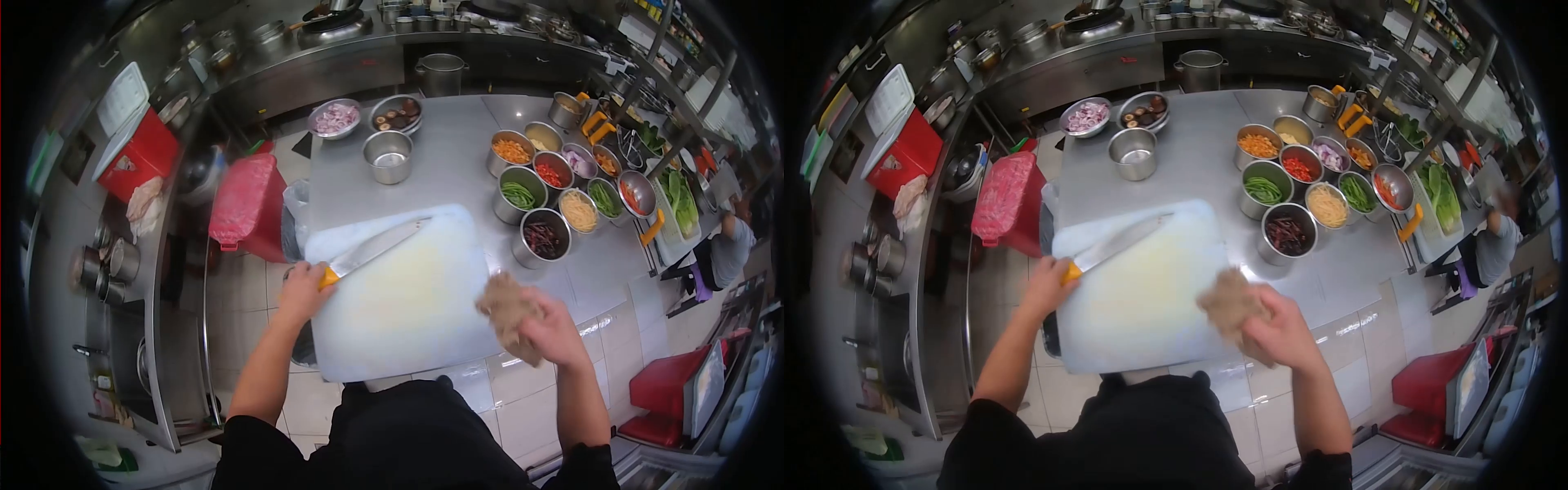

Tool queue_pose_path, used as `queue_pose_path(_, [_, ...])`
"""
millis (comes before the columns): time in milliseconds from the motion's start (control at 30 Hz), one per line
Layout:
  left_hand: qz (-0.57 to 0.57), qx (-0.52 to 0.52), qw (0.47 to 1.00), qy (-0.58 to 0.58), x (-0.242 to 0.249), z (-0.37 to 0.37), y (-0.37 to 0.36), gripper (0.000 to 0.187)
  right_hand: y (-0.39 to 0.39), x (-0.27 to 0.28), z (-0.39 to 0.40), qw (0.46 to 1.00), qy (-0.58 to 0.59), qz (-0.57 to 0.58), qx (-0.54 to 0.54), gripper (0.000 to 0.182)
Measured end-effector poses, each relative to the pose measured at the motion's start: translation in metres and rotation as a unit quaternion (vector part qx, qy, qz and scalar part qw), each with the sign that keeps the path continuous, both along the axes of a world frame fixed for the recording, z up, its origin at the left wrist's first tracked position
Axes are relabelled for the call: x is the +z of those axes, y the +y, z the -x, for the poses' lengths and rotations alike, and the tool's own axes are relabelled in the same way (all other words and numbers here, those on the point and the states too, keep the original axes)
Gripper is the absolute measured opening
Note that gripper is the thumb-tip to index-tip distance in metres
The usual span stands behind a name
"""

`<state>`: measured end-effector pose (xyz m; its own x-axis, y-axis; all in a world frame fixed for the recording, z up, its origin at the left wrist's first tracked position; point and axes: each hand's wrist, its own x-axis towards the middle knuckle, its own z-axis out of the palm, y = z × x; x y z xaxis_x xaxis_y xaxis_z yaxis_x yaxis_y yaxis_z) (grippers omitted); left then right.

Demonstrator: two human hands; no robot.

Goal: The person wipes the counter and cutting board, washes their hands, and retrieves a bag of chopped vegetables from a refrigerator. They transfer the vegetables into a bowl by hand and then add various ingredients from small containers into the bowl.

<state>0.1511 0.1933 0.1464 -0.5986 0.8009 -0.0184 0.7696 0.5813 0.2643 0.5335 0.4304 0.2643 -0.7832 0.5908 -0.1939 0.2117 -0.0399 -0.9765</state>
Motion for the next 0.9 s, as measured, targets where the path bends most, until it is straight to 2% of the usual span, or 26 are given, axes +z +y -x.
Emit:
queue_pose_path(33, [0.011,-0.010,1.000,-0.009,0.005,0.005,0.002,0.049,-0.016,0.010,0.032,0.997,0.023,0.060,-0.045,0.037])
queue_pose_path(100, [0.034,-0.015,0.999,-0.026,0.006,0.017,0.002,0.046,-0.045,-0.013,0.101,0.992,0.089,-0.065,-0.061,0.042])
queue_pose_path(133, [0.047,-0.018,0.998,-0.035,0.005,0.027,-0.002,0.044,-0.061,-0.020,0.137,0.979,0.101,-0.173,-0.036,0.042])
queue_pose_path(167, [0.007,-0.010,0.998,-0.059,-0.002,0.039,-0.012,0.041,-0.078,-0.027,0.173,0.954,0.110,-0.279,-0.010,0.043])
queue_pose_path(233, [0.029,0.005,0.995,-0.093,0.014,0.054,-0.040,0.041,-0.120,-0.046,0.238,0.910,0.090,-0.404,0.011,0.040])
queue_pose_path(267, [0.044,0.014,0.993,-0.112,0.020,0.062,-0.060,0.041,-0.147,-0.059,0.271,0.903,0.077,-0.422,0.016,0.039])
queue_pose_path(400, [-0.058,0.031,0.987,-0.147,0.003,0.092,-0.154,0.039,-0.225,-0.101,0.374,0.840,-0.021,-0.534,0.100,0.036])
queue_pose_path(433, [-0.075,0.051,0.985,-0.144,0.001,0.100,-0.178,0.038,-0.231,-0.107,0.395,0.826,0.000,-0.556,0.092,0.036])
queue_pose_path(500, [-0.088,0.105,0.977,-0.161,-0.001,0.116,-0.229,0.035,-0.227,-0.112,0.432,0.842,-0.038,-0.533,0.071,0.038])
queue_pose_path(533, [-0.094,0.096,0.977,-0.166,0.003,0.126,-0.252,0.035,-0.219,-0.105,0.450,0.876,-0.069,-0.476,0.040,0.035])
queue_pose_path(600, [-0.102,0.092,0.975,-0.173,0.011,0.141,-0.300,0.034,-0.200,-0.101,0.479,0.886,-0.043,-0.461,-0.036,0.028])
queue_pose_path(633, [-0.086,0.129,0.950,-0.271,0.007,0.154,-0.313,0.033,-0.193,-0.100,0.489,0.879,-0.031,-0.472,-0.058,0.027])
queue_pose_path(700, [-0.057,0.197,0.863,-0.461,-0.008,0.180,-0.329,0.031,-0.198,-0.095,0.494,0.872,0.000,-0.480,-0.096,0.031])
queue_pose_path(800, [-0.108,0.226,0.747,-0.616,-0.014,0.190,-0.310,0.023,-0.247,-0.088,0.479,0.886,0.029,-0.463,0.001,0.039])
queue_pose_path(900, [-0.141,0.169,0.681,-0.699,-0.024,0.188,-0.300,0.017,-0.313,-0.100,0.466,0.847,0.075,-0.491,0.189,0.048])
